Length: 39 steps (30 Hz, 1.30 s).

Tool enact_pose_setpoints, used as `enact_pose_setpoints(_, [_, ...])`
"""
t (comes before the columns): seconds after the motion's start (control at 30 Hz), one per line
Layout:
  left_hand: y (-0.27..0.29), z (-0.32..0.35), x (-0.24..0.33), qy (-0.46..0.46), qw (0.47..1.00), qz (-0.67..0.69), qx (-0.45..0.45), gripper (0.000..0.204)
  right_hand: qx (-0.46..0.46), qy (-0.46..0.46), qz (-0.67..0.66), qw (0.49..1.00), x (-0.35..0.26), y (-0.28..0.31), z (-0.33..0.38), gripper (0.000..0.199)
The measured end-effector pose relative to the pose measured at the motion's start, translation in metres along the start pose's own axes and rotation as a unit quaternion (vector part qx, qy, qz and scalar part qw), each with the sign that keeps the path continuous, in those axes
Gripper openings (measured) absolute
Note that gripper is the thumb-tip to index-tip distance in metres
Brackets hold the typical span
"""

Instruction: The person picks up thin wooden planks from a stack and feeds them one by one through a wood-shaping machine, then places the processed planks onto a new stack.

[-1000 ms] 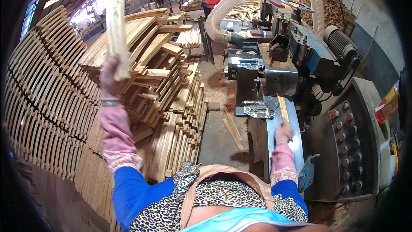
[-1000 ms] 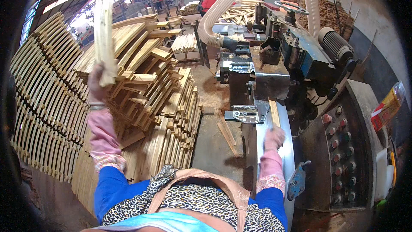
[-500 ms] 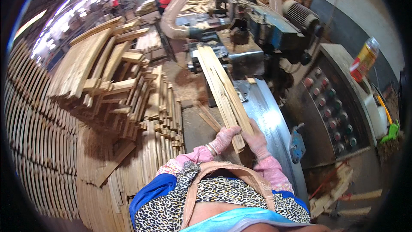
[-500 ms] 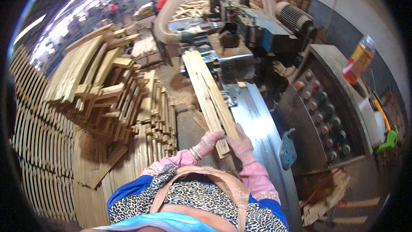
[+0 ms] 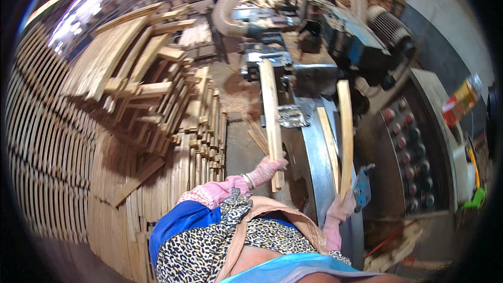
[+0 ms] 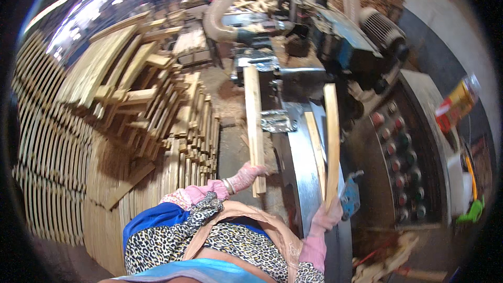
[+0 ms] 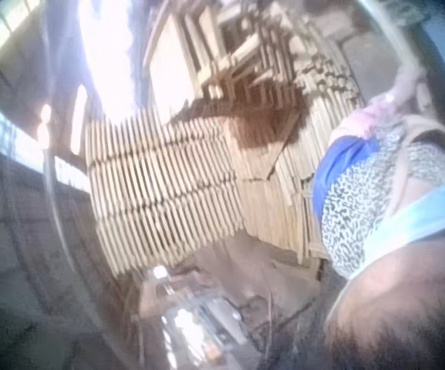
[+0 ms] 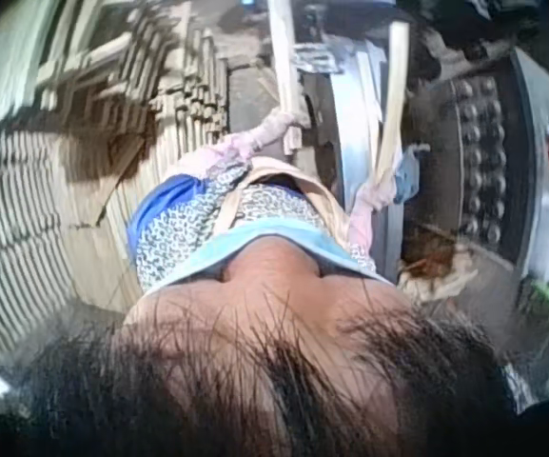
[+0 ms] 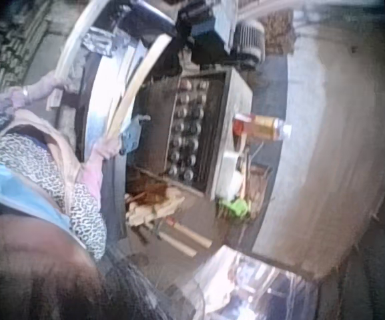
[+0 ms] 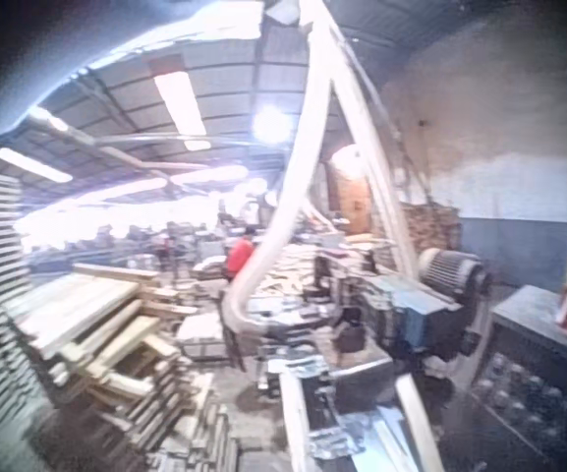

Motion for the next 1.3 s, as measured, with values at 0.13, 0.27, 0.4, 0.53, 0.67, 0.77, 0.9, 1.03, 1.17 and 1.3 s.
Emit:
enact_pose_setpoints(0.13, [-0.01, -0.01, -0.002, -0.004, 0.997, -0.071, -0.031, 0.052, 0.032, -0.057, 0.029, 0.997, -0.026, -0.123, -0.107, 0.056])
enact_pose_setpoints(0.27, [-0.005, 0.009, 0.024, -0.024, 0.997, -0.077, 0.01, 0.036, -0.029, -0.044, 0.024, 0.998, -0.068, -0.141, -0.144, 0.054])
enact_pose_setpoints(0.4, [0.039, 0.019, 0.021, 0.004, 0.984, -0.119, 0.134, 0.032, -0.101, -0.048, 0.062, 0.992, -0.054, -0.098, -0.088, 0.047])
enact_pose_setpoints(0.53, [0.081, 0.02, 0.001, -0.054, 0.981, -0.039, 0.183, 0.033, -0.138, -0.029, 0.153, 0.978, -0.01, 0.018, 0.024, 0.046])
enact_pose_setpoints(0.67, [0.107, 0.033, -0.018, -0.013, 0.983, -0.025, 0.179, 0.038, -0.118, 0.026, 0.117, 0.986, 0.011, 0.065, 0.067, 0.031])
enact_pose_setpoints(0.77, [0.12, 0.034, -0.03, -0.01, 0.981, -0.048, 0.189, 0.039, -0.083, 0.047, 0.123, 0.988, -0.005, 0.065, 0.055, 0.028])
enact_pose_setpoints(0.9, [0.115, 0.042, -0.014, -0.038, 0.975, -0.067, 0.209, 0.035, -0.003, 0.111, 0.078, 0.991, -0.039, 0.025, -0.009, 0.017])
enact_pose_setpoints(1.03, [0.111, 0.041, 0.025, -0.086, 0.972, -0.086, 0.199, 0.034, -0.03, 0.137, 0.039, 0.989, -0.083, -0.066, -0.099, 0.009])
enact_pose_setpoints(1.17, [0.109, 0.042, 0.043, -0.124, 0.955, -0.137, 0.231, 0.035, -0.158, 0.058, 0.091, 0.981, -0.095, -0.134, -0.151, 0.012])
enact_pose_setpoints(1.3, [0.072, 0.018, 0.06, -0.127, 0.96, -0.178, 0.177, 0.054, -0.202, -0.083, -0.335, 0.917, -0.094, -0.198, -0.149, 0.045])
Point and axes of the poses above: each hand's wrist, its own z-axis away from the middle knuckle, its own y-axis out of the back of the hand, x = y × z, the point moved 8 cm from there along -z, towards the middle knuckle, and after that the axes turned 3 degrees about -x, right-handed, at the moved point
